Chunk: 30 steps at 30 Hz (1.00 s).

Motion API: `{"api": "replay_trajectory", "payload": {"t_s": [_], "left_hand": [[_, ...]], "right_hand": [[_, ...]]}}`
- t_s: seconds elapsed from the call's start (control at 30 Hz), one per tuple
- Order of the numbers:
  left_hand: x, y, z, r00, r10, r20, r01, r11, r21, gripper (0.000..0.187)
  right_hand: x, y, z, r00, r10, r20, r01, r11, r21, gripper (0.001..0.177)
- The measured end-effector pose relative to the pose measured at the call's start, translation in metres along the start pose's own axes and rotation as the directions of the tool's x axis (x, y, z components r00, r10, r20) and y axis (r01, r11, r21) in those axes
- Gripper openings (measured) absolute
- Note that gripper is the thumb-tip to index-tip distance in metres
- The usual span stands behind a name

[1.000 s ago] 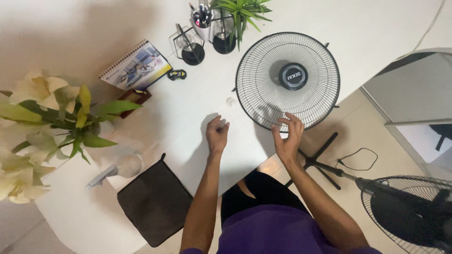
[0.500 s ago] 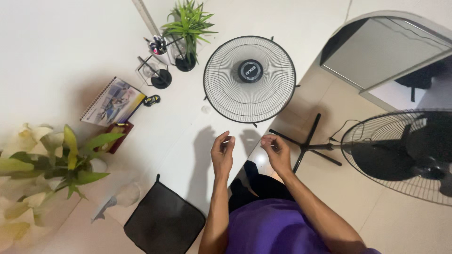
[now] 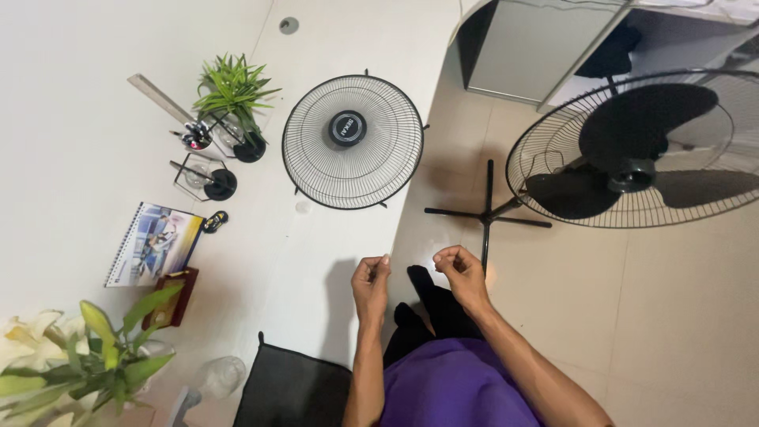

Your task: The person disassembles a standing fan by removing the front grille, the fan blades, and the rear grille. They place each component on a nearby table. The person then picks up a cloth and a spray bottle, preparing to clean the parts.

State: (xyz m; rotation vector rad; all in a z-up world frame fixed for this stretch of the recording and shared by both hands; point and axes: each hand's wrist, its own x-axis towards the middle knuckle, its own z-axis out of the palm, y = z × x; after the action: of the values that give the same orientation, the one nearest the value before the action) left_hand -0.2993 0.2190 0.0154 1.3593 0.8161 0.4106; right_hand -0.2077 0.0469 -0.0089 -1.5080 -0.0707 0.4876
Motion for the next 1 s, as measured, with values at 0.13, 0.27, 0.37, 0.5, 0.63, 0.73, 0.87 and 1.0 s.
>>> {"api": "replay_trajectory", "payload": {"t_s": [0.13, 0.27, 0.37, 0.5, 0.63, 0.73, 0.87, 1.0], "left_hand": [[-0.012, 0.000, 0.017, 0.991, -0.054, 0.124, 0.044, 0.996, 0.080, 0.026], [-0.022, 0.010, 0.035, 0.966, -0.076, 0.248, 0.048, 0.992, 0.118, 0.026], [-0.028, 0.019, 0.047, 0.937, -0.084, 0.339, 0.043, 0.991, 0.126, 0.024], [-0.035, 0.018, 0.069, 0.894, -0.027, 0.447, -0.019, 0.995, 0.099, 0.022], [-0.039, 0.007, 0.098, 0.850, 0.042, 0.525, -0.076, 0.996, 0.045, 0.021], [-0.042, 0.000, 0.123, 0.813, 0.065, 0.579, -0.087, 0.996, 0.010, 0.019], [-0.050, -0.001, 0.149, 0.778, 0.066, 0.624, -0.092, 0.996, 0.010, 0.018], [-0.057, 0.000, 0.173, 0.760, 0.080, 0.645, -0.116, 0.993, 0.013, 0.018]], "right_hand": [[-0.019, 0.011, -0.012, 0.996, 0.019, -0.089, -0.016, 0.999, 0.036, 0.013], [-0.037, 0.010, -0.026, 0.978, 0.004, -0.210, -0.005, 1.000, -0.004, 0.019], [-0.047, 0.001, -0.038, 0.961, -0.014, -0.275, 0.032, 0.997, 0.063, 0.020], [-0.063, -0.010, -0.059, 0.929, -0.023, -0.369, 0.053, 0.996, 0.072, 0.021], [-0.074, -0.015, -0.082, 0.885, -0.044, -0.463, 0.124, 0.982, 0.145, 0.018], [-0.076, -0.020, -0.100, 0.854, -0.035, -0.519, 0.156, 0.969, 0.191, 0.013], [-0.080, -0.027, -0.123, 0.844, -0.057, -0.534, 0.192, 0.960, 0.202, 0.009], [-0.082, -0.032, -0.146, 0.836, -0.113, -0.537, 0.240, 0.955, 0.173, 0.009]]}}
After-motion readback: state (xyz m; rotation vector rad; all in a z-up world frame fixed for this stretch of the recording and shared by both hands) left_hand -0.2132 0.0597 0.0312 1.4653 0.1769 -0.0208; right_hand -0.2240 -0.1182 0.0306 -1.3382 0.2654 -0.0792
